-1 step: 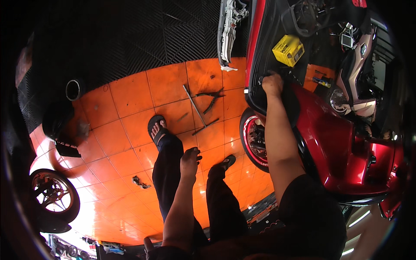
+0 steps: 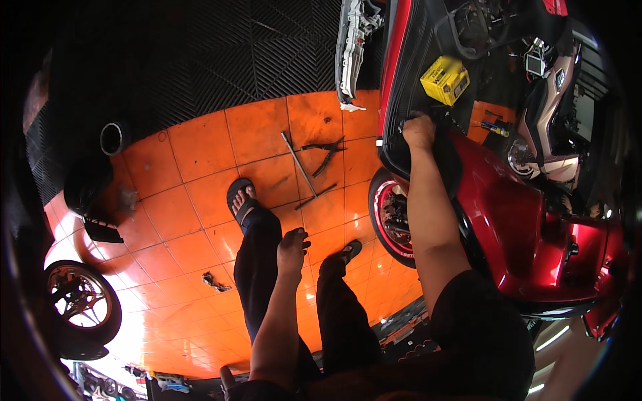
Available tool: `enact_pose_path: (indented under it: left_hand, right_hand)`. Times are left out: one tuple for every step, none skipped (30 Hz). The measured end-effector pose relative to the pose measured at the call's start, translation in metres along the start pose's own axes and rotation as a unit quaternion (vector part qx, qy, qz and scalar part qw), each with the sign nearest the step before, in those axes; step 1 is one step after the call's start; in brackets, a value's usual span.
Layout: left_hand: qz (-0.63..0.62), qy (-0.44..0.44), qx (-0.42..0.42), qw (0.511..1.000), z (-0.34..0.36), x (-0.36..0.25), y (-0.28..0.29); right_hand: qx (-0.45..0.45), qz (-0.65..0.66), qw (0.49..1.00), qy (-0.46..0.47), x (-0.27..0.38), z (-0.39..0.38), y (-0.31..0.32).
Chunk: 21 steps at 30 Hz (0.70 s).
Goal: The person removes plastic body panels from a red scooter using a screwdriver and pliers, then reaches into a metal bin on the floor to select tools.
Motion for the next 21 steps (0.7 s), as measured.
enact_pose_path:
  left_hand:
    - [-0.009,-0.003,0.005,1.0,0.002,-0.003,-0.006]
    - [-0.018,-0.003,0.003,1.0,0.004,-0.005,-0.007]
    - [-0.027,-0.003,0.0,1.0,0.004,-0.006,-0.006]
    - [-0.027,0.003,0.001,1.0,0.004,-0.007,-0.006]
    - [-0.026,0.009,0.003,1.0,0.003,-0.008,-0.008]
    - [-0.028,0.012,0.002,1.0,0.004,-0.011,-0.009]
    - [-0.031,0.007,0.0,1.0,0.004,-0.01,-0.008]
    - [-0.033,0.001,-0.002,0.999,0.005,-0.009,-0.006]
    - [-0.036,-0.006,-0.003,0.999,0.006,-0.01,-0.004]
    - [-0.042,0.001,-0.007,0.999,0.006,-0.011,-0.005]
    - [-0.048,0.009,-0.012,0.999,0.006,-0.012,-0.005]
    - [-0.053,0.015,-0.016,0.998,0.005,-0.013,-0.006]
    - [-0.053,0.014,-0.012,0.998,0.005,-0.016,-0.009]
    - [-0.051,0.013,-0.004,0.999,0.004,-0.017,-0.013]
    - [-0.048,0.012,0.009,0.999,0.006,-0.019,-0.021]
    - [-0.048,0.015,0.01,0.999,0.007,-0.019,-0.023]
    - [-0.046,0.017,0.013,0.999,0.008,-0.018,-0.025]
    - [-0.045,0.02,0.003,0.999,0.008,-0.016,-0.017]
    - [-0.051,0.024,0.0,0.998,0.008,-0.015,-0.014]
    - [-0.048,0.021,-0.001,0.999,0.009,-0.015,-0.012]
    - [-0.046,0.02,0.002,0.999,0.007,-0.015,-0.013]
  right_hand:
    - [-0.004,0.015,1.0,-0.023,-0.021,0.012,-0.015]
    - [-0.003,0.033,0.998,-0.044,-0.031,0.017,-0.026]
    - [-0.019,0.064,0.994,-0.086,-0.021,0.012,-0.004]
    - [-0.012,0.039,0.998,-0.056,-0.028,0.018,-0.016]
    - [-0.006,0.014,1.0,-0.027,-0.043,0.026,-0.033]
    - [-0.014,0.016,0.999,-0.03,-0.042,0.028,-0.029]
    - [-0.019,0.02,0.999,-0.03,-0.028,0.026,-0.019]
    - [-0.037,0.05,0.996,-0.067,-0.019,0.016,-0.008]
    - [-0.057,0.08,0.99,-0.104,-0.007,0.005,0.007]
    - [-0.023,0.091,0.989,-0.113,-0.011,0.001,0.006]
    - [0.012,0.102,0.987,-0.123,-0.014,-0.002,0.002]
    - [0.045,0.114,0.983,-0.133,-0.018,-0.005,-0.002]
    - [0.073,0.032,0.997,-0.025,-0.017,-0.008,-0.014]
    - [0.1,-0.052,0.99,0.08,-0.022,-0.014,-0.038]
    - [0.058,-0.021,0.998,0.016,-0.048,-0.017,-0.06]
    - [0.025,-0.007,1.0,0.003,-0.046,-0.016,-0.068]
    - [-0.01,0.004,1.0,-0.015,-0.049,-0.016,-0.071]
    - [-0.03,-0.003,0.999,0.017,-0.028,-0.023,-0.065]
    - [-0.043,0.021,0.999,0.006,-0.017,-0.026,-0.061]
    - [-0.056,0.045,0.997,-0.005,-0.006,-0.031,-0.056]
    - [-0.063,0.1,0.991,-0.055,-0.008,-0.033,-0.055]
Point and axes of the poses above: each hand's wrist, its own z-axis towards the middle knuckle, its own y-axis out of the back of the hand, x = y × z, the point moved 6 cm from there along z, towards the middle knuckle, and after that the axes turned 2 degrees about x, right-handed, at the moved point
